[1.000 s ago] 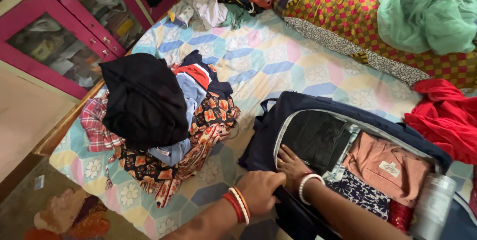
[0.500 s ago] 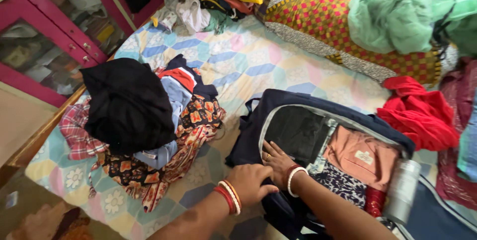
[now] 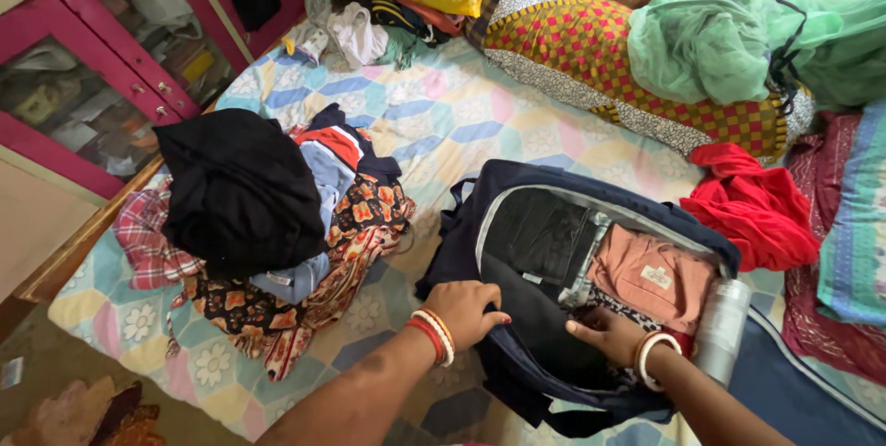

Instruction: The person folds a black garment and a red-and-white checkered shirt on a bed, then places each folded item into an open backpack. The person handles the garments by hand, smoothing and folding them before packing.

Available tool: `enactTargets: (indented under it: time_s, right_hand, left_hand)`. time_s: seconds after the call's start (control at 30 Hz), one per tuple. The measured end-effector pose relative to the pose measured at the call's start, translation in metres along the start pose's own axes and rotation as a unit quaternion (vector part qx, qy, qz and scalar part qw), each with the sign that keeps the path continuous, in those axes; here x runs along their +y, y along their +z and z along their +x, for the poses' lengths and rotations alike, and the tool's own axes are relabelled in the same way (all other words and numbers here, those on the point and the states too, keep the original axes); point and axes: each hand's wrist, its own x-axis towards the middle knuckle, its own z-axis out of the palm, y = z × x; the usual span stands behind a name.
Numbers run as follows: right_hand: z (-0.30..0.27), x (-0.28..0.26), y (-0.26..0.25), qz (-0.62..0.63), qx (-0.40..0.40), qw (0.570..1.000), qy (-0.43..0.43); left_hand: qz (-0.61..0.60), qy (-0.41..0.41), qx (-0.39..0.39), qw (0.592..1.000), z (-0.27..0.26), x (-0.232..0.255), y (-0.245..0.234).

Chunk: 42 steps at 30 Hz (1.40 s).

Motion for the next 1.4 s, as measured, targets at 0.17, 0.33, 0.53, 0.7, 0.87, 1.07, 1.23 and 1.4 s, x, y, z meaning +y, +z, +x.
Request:
enactTargets:
  time_s: [0.17,0.33,0.53,0.7,0.87,1.07,1.23,1.4]
  right_hand:
    - [0.044,0.026,0.031,0.081,0.0,0.994,-0.072]
    - [0.078,0.009,0.04,-0.009,0.1,0.993,-0.067]
    - [0.082,-0.037,0.033,-0.103,0.163,0.978,-0.081]
    - [0.029,-0.058,0.045,-0.17,0.27,0.945,-0.073]
    - [0.014,-0.075,0.053,-0.241,0.343,0.862,-0.286]
    - [0.072,-0.083,0.085,-0.45,0.201,0.738,-0.461]
    - [0.156,-0.067,0.096,-0.47,0.062,0.768,-0.431]
    - [0.23,-0.065,0.13,-0.32,0.133,0.816,-0.462]
  left_hand:
    - [-0.011,0.006,-0.005,1.0,0.001,-0.002,0.002]
    - [-0.028,-0.005,-0.009,1.0,0.001,-0.004,0.002]
    - [-0.021,-0.017,0.0,1.0,0.005,-0.005,0.003]
    - [-0.022,0.005,-0.017,1.0,0.007,-0.004,0.001]
    - [-0.029,0.01,-0.002,1.0,0.003,-0.004,0.0]
    - [-0.063,0.023,0.037,0.997,-0.004,-0.003,-0.003]
    - [-0.086,0.006,0.043,0.995,-0.002,-0.001,0.001]
    - [-0.125,0.029,0.05,0.99,-0.006,-0.006,-0.001]
